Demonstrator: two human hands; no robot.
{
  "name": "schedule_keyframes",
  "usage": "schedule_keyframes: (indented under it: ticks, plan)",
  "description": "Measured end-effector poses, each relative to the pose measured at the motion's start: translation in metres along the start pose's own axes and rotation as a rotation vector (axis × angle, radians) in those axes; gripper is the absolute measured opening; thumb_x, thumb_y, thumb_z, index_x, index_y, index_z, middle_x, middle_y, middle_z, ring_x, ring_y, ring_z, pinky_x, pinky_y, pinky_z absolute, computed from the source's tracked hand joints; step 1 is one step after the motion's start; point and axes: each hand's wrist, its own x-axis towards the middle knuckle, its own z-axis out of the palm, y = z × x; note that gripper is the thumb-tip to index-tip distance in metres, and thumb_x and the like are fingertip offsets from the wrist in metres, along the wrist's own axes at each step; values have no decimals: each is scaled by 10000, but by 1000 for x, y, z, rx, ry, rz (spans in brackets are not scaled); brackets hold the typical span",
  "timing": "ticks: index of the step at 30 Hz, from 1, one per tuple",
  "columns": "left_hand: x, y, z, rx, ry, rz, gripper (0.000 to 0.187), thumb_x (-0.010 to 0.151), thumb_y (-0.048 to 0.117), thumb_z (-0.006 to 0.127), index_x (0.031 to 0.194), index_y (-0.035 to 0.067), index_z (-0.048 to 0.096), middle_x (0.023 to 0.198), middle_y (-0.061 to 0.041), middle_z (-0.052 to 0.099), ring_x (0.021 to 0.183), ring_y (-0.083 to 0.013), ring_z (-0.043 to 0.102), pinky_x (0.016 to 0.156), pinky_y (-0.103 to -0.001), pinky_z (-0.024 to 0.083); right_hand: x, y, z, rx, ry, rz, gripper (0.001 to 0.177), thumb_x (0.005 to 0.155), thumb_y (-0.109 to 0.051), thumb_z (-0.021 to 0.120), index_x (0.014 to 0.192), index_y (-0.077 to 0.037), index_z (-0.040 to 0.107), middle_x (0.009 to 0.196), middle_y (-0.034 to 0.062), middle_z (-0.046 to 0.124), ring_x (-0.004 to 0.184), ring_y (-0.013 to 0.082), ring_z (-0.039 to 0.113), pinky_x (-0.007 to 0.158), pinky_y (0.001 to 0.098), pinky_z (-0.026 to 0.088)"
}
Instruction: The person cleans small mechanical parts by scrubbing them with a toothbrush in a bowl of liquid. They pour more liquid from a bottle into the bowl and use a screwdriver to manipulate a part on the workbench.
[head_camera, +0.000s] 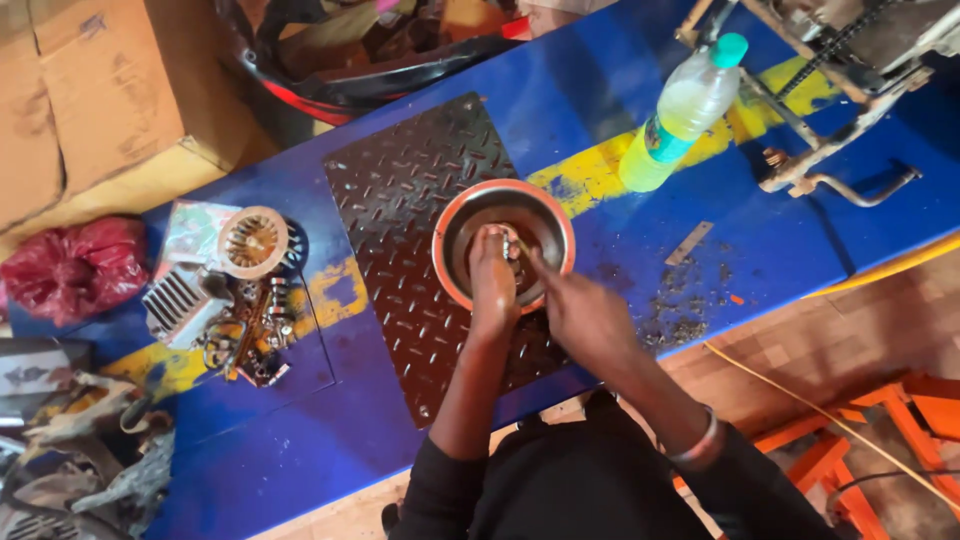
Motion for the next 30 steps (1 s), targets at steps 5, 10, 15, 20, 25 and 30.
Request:
schedule_keyframes:
  ticks: [5, 10, 15, 20, 25, 30]
  plan:
    - [-16, 82, 39, 181, 266, -292, 225, 1053, 297, 415, 1128, 168, 584, 827, 23, 567, 638, -78, 483, 552, -247, 389, -14, 14, 9, 34, -8, -2, 495, 987, -213, 570, 1479, -244, 531, 961, 177, 717, 745, 403, 704, 663, 518, 576]
    - [1, 21, 2, 144, 162, -207, 242, 1082, 313, 429, 1083, 130, 589, 773, 25, 522, 593, -67, 440, 507, -244, 359, 1, -5, -10, 60, 57, -110, 530, 963, -200, 585, 1490, -226, 530, 979, 179, 719, 769, 408, 697, 662, 513, 569]
    - [1, 40, -3, 148, 138, -73, 265, 1083, 293, 464, 1029, 92, 627, 789, 28, 569, 606, -46, 466, 502, -230, 362, 7, -10, -12, 53, -31, -73, 515, 977, -187, 579, 1485, -255, 532, 961, 149, 726, 767, 402, 695, 665, 508, 565]
    - [-4, 32, -11, 202, 57, -143, 294, 1075, 330, 479, 1035, 82, 632, 739, 32, 545, 532, -47, 406, 450, -232, 310, 10, -2, -13, 59, 63, -187, 519, 986, -173, 582, 1499, -237, 527, 990, 152, 716, 771, 399, 687, 663, 504, 572]
    - [-4, 37, -5, 196, 71, -173, 260, 1056, 319, 481, 1042, 119, 646, 734, 55, 550, 555, -23, 446, 463, -217, 334, 4, -5, -17, -39, -34, -116, 557, 958, -200, 598, 1506, -257, 516, 915, 150, 711, 731, 396, 692, 630, 523, 563]
    - [3, 27, -16, 151, 13, -173, 257, 1069, 302, 479, 971, 110, 621, 701, 46, 510, 527, -40, 409, 442, -224, 290, 12, -5, -18, -4, 2, -141, 520, 990, -187, 581, 1503, -233, 506, 972, 155, 725, 768, 396, 701, 646, 524, 566]
